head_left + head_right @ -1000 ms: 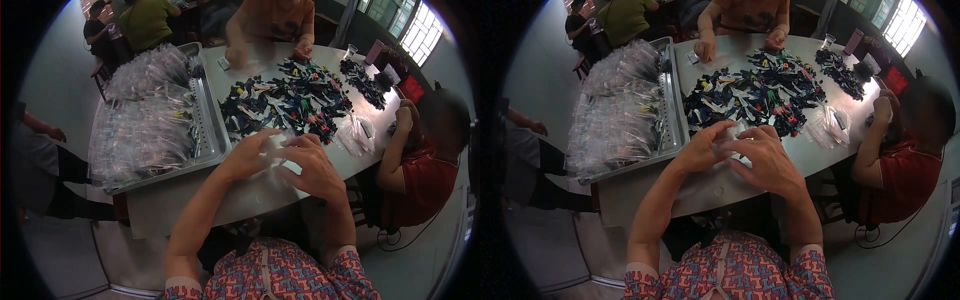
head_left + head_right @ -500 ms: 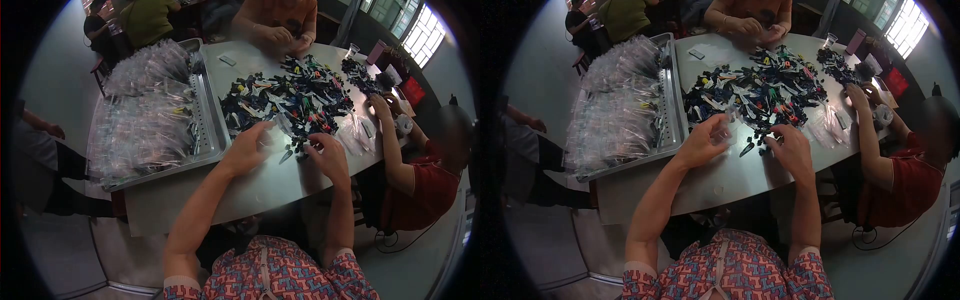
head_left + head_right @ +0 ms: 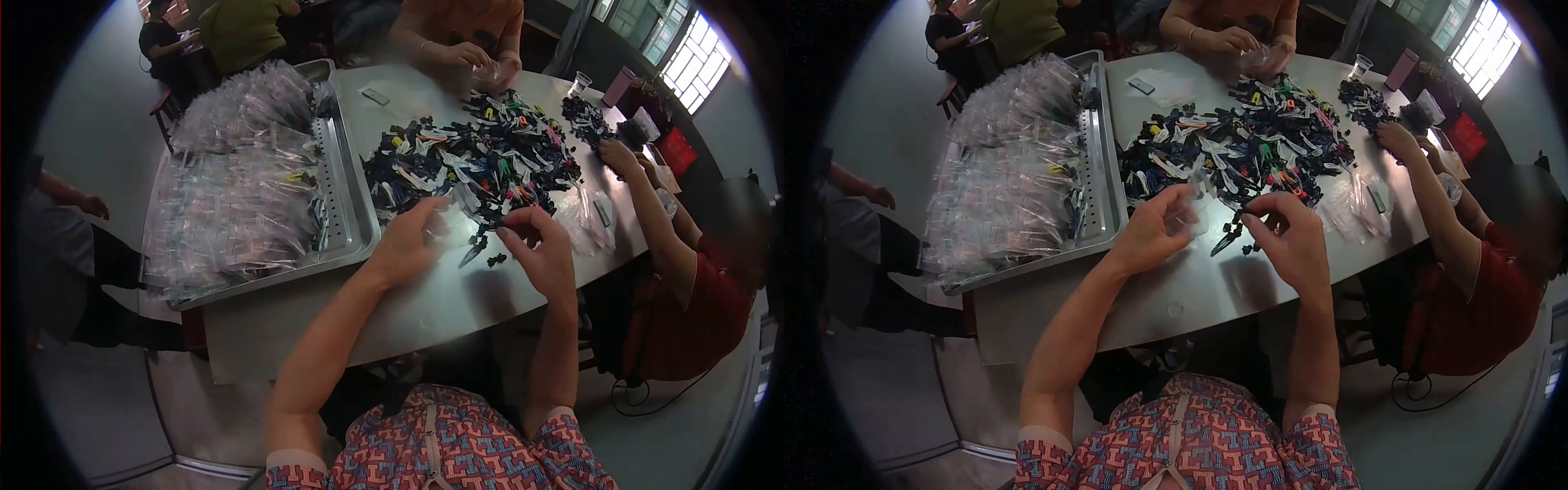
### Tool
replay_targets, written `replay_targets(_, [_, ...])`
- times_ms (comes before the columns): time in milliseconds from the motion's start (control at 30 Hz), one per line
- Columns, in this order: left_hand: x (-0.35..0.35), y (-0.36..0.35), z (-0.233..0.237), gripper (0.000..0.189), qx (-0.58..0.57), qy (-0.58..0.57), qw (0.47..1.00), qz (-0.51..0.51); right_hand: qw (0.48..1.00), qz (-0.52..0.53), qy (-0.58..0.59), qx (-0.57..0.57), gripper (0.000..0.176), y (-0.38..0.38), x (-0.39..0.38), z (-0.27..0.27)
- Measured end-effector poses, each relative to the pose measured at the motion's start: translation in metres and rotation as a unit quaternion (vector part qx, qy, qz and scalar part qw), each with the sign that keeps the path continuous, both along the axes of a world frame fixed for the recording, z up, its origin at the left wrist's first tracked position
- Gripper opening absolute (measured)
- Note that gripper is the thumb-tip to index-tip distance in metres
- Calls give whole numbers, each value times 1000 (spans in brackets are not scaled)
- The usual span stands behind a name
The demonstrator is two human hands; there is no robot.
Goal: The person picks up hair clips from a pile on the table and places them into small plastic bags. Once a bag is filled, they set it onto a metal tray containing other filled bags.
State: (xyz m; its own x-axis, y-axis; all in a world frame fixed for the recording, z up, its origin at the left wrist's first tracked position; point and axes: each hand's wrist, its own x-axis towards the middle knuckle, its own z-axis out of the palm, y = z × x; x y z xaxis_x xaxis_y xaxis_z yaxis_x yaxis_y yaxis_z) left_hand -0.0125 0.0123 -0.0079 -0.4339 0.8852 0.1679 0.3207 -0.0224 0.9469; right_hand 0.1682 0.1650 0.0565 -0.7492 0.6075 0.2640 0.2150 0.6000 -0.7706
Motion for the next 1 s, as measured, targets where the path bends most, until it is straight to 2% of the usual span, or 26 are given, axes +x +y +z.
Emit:
replay_targets(67, [4,-3,9,58,-11,14,1000,3,997,35,67,-22,19,-18,0,21])
replay_targets(133, [8,-2,12,58,-19,31,999,5,996,39,75,13,17,-30,-9,31])
replay_targets(200, [9,-2,11,59,5,41,999,20,984,12,76,161,14,-35,-19,30])
replay_targets(267, [9,-2,6,61,15,49,998,22,988,18,55,143,13,-40,-25,28])
replay_targets(333, [10,-2,7,62,25,54,998,24,976,-35,37,213,12,-42,-29,23])
replay_targets(533, [13,-4,12,70,11,92,995,30,959,-62,-9,275,10,-45,-33,23])
replay_targets(700, [14,-1,4,74,56,154,985,47,959,-18,0,281,9,-48,-35,28])
replay_targets(767, [15,-2,7,74,40,153,986,46,962,-11,6,273,8,-47,-34,28])
replay_targets(833, [15,-2,6,74,23,153,987,46,972,-8,24,232,9,-44,-35,27])
replay_targets(900, [14,1,0,74,77,204,974,61,974,3,26,224,10,-40,-35,25])
replay_targets(967, [16,1,0,74,70,193,977,57,976,13,28,216,12,-39,-35,25])
replay_targets(1000, [17,0,2,74,63,181,980,54,984,14,31,174,13,-39,-35,25])
